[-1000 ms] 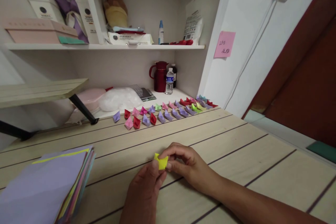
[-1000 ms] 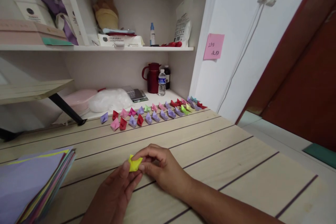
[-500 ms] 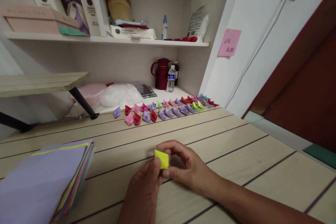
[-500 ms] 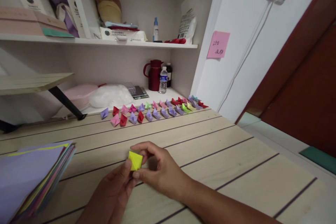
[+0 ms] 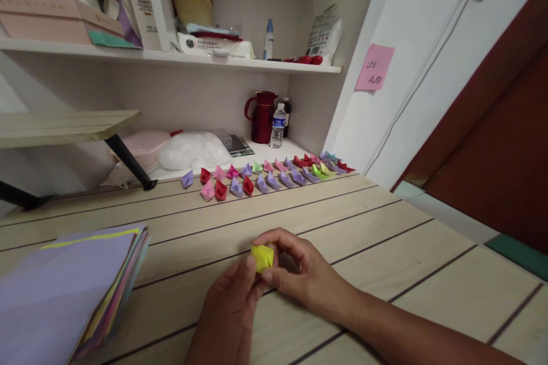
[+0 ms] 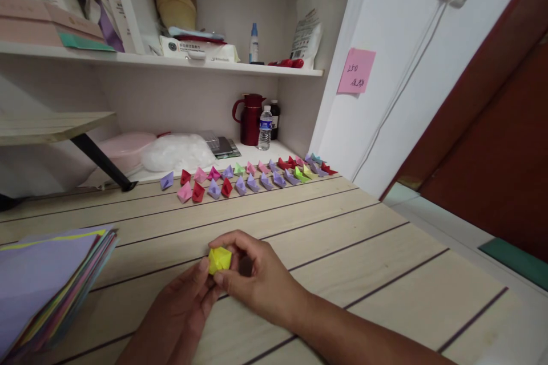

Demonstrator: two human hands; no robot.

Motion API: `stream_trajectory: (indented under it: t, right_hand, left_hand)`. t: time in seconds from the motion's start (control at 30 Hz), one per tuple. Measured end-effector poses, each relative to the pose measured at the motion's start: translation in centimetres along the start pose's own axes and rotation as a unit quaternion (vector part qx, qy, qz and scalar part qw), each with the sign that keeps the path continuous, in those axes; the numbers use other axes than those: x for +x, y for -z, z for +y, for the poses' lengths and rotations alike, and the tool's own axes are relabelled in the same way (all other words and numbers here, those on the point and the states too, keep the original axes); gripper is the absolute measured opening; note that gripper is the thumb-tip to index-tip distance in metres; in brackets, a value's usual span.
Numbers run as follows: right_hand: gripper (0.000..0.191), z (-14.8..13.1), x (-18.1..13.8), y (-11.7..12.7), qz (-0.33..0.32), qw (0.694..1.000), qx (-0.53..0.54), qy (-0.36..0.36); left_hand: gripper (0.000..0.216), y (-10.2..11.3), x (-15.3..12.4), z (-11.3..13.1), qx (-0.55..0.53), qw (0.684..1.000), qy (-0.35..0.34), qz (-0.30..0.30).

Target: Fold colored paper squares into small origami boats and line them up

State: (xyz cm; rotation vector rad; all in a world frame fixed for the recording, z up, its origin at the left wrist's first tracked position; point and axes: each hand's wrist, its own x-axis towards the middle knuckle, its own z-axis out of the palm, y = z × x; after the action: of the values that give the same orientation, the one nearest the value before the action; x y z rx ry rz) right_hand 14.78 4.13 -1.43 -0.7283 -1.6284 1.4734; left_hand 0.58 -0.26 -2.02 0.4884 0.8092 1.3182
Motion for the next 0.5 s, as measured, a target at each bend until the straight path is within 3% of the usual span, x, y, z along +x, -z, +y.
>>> stream_trajectory:
  t: [0.2, 0.37, 0.5]
  right_hand:
    - [0.026, 0.17, -0.05, 0.44, 0.013, 0.998, -0.061, 0.005]
    - [0.042, -0.45, 0.09, 0.65, 0.047, 0.989, -0.131, 0.043]
    - [0.045, -0.78, 0.06, 0.52, 0.038, 0.984, -0.154, 0.079]
  left_hand:
    - [0.029, 0.25, 0.32, -0.06, -0.024, 0.996, 0.020, 0.085]
    - [0.035, 0.51, 0.49, -0.18, -0.007, 0.997, 0.020, 0.072]
    - [0.032, 0.59, 0.38, -0.06, -0.008, 0.998, 0.031, 0.050]
